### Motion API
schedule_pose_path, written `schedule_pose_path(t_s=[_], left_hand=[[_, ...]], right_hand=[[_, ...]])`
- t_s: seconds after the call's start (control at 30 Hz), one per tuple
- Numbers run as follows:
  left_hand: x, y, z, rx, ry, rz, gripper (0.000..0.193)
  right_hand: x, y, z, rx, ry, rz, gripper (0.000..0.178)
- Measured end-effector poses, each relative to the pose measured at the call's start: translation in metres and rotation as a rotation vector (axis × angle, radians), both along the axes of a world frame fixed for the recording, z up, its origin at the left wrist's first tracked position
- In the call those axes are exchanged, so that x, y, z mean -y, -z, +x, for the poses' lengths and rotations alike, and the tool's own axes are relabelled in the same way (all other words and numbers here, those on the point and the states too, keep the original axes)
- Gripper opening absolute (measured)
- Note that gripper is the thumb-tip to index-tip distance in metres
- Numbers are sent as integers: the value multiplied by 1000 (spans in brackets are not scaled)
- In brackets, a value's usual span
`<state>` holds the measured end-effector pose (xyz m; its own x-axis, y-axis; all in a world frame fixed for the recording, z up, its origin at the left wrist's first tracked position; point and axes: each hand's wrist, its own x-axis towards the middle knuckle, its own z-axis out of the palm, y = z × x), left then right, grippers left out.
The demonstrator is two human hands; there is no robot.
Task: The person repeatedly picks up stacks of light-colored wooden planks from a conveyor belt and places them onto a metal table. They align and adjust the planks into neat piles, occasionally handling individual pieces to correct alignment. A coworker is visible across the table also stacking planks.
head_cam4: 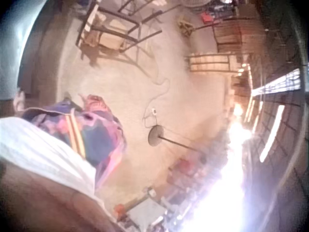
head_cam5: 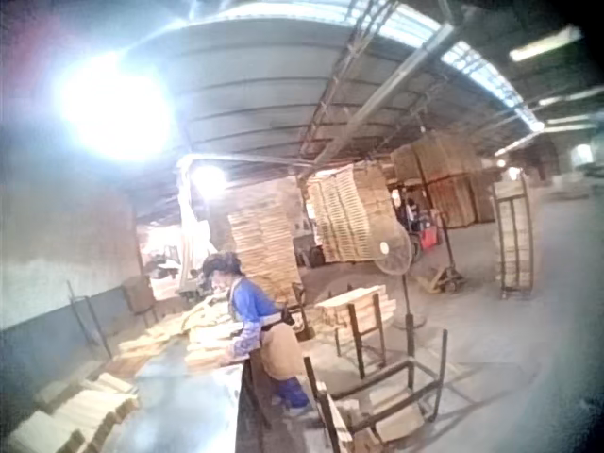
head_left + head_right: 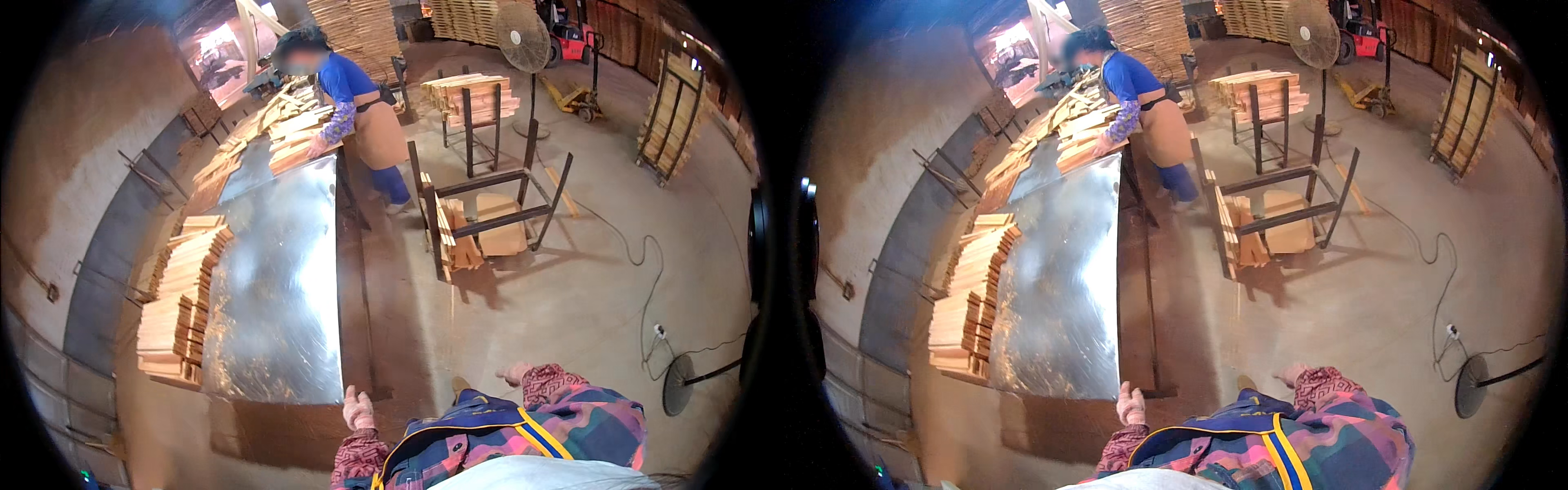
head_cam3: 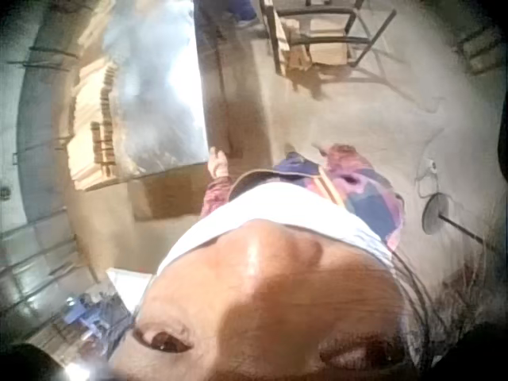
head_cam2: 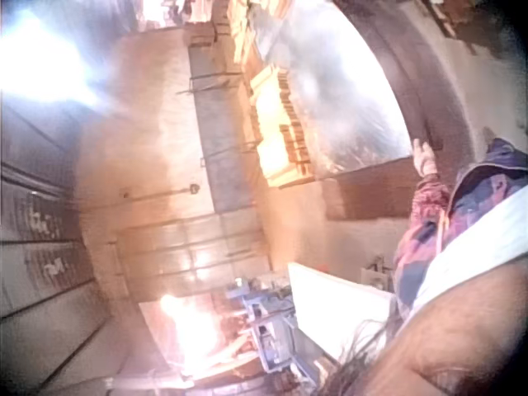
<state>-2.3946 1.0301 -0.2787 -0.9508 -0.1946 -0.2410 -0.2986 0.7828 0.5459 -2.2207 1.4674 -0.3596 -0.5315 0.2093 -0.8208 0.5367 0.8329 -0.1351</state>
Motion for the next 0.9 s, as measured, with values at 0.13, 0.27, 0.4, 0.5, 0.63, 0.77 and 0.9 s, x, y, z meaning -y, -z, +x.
schedule_pose_path(t_s=[0.13,0.27,0.4,0.5,0.63,0.77,0.9], left_hand=[[-57,-18,-60,18,93,-148,56],[-80,-23,-96,-88,176,-299,66],[-53,-24,-133,115,80,-372,81],[-24,-14,-154,275,-11,-374,97],[-4,4,-178,208,-2,-460,113],[2,7,-229,54,152,-362,104],[4,12,-287,142,172,-331,88]], right_hand=[[-11,-25,-122,-289,-404,-90,32],[-8,-26,-197,-343,-361,-61,35],[-10,-11,-222,-397,-334,-158,39],[-21,2,-218,-228,-484,-77,41],[-33,-5,-208,-31,-99,-110,30],[-26,-41,-234,60,5,-110,43],[-3,-55,-325,-9,-92,-88,33]])
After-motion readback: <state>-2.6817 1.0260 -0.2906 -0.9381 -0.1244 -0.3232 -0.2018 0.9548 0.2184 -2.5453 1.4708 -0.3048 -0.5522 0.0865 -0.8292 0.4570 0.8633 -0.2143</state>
